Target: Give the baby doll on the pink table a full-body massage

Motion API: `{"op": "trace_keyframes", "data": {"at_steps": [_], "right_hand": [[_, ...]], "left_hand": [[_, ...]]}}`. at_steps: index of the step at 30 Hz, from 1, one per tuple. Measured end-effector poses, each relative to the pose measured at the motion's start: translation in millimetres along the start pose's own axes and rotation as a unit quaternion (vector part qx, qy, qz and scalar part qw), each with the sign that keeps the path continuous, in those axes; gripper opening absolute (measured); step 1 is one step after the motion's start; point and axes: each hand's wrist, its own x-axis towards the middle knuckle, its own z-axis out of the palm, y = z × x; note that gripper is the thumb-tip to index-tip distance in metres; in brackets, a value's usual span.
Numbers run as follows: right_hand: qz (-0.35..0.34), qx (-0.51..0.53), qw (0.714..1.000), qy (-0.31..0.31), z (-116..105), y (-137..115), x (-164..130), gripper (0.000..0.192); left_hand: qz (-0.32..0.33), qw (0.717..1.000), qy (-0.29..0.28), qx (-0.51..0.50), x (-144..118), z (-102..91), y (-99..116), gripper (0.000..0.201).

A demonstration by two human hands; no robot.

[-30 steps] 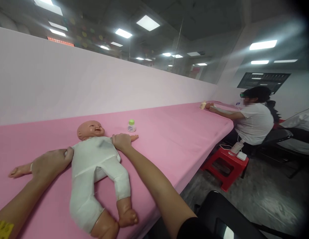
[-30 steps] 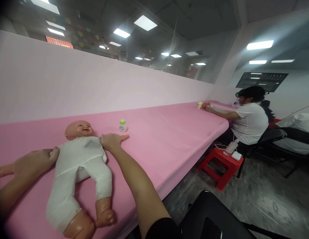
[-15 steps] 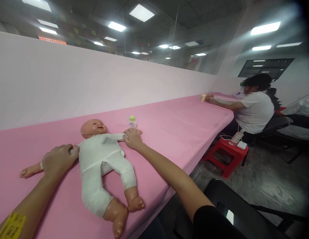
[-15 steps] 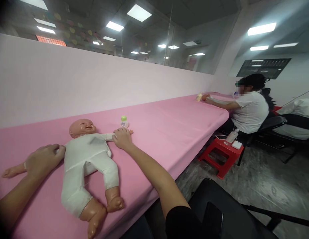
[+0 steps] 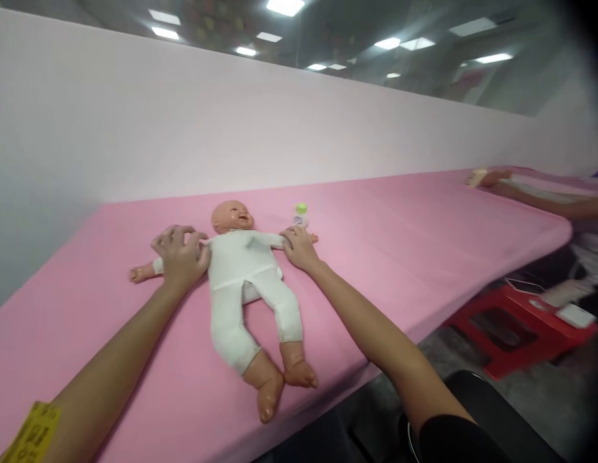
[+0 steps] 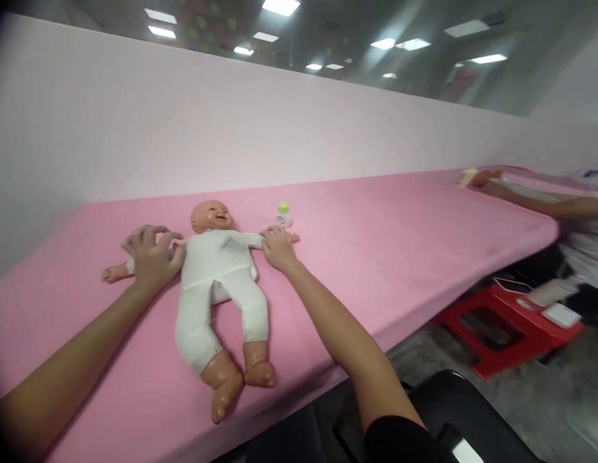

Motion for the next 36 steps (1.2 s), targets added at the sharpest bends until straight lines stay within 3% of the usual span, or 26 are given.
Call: {"op": "trace_keyframes", "data": {"at_steps": [5, 7, 10, 12, 14, 18, 21, 24, 26, 33, 36], "right_hand": [[-0.008, 0.026, 0.999, 0.018, 0.4, 2.7, -5.0, 0.035], [0.005, 0.021, 0.999, 0.024, -2.2, -1.2, -5.6, 0.037], [0.023, 0.004, 0.999, 0.033, -10.7, -10.8, -5.2, 0.041], [0.032, -0.004, 0.999, 0.028, -18.9, -18.6, -4.7, 0.04], [0.045, -0.005, 0.999, 0.004, -26.7, -25.7, -4.4, 0.039], [0.09, 0.0, 0.991, -0.094, -34.2, -32.8, -4.7, 0.043], [0.115, -0.003, 0.983, -0.141, -34.0, -31.7, -7.2, 0.045], [0.14, 0.006, 0.978, -0.152, -30.7, -26.6, -8.7, 0.049], [0.153, 0.006, 0.977, -0.148, -27.6, -22.7, -8.2, 0.052], [0.186, -0.011, 0.978, -0.094, -21.8, -11.8, -7.1, 0.045], [0.193, 0.01, 0.977, -0.085, -20.7, -7.3, -6.9, 0.041]], "left_hand": [[0.055, 0.996, -0.02, -0.064, -24.3, -45.0, 25.4, 0.019], [0.115, 0.986, -0.044, -0.111, -40.8, -65.6, 37.1, 0.016], [0.215, 0.957, -0.02, -0.192, -62.9, -88.8, 52.6, 0.014], [0.266, 0.936, -0.01, -0.232, -73.5, -97.8, 59.0, 0.017], [0.312, 0.914, -0.04, -0.256, -81.8, -102.1, 61.5, 0.022], [0.408, 0.875, -0.067, -0.252, -96.9, -104.7, 59.9, 0.029], [0.408, 0.876, -0.107, -0.235, -104.2, -111.4, 59.7, 0.038], [0.374, 0.876, -0.195, -0.234, -104.9, -117.8, 61.0, 0.054], [0.358, 0.875, -0.222, -0.237, -105.0, -118.2, 61.8, 0.061], [0.335, 0.906, -0.193, -0.17, -122.4, -107.5, 70.5, 0.062], [0.341, 0.905, -0.176, -0.182, -127.0, -104.7, 73.5, 0.057]]}}
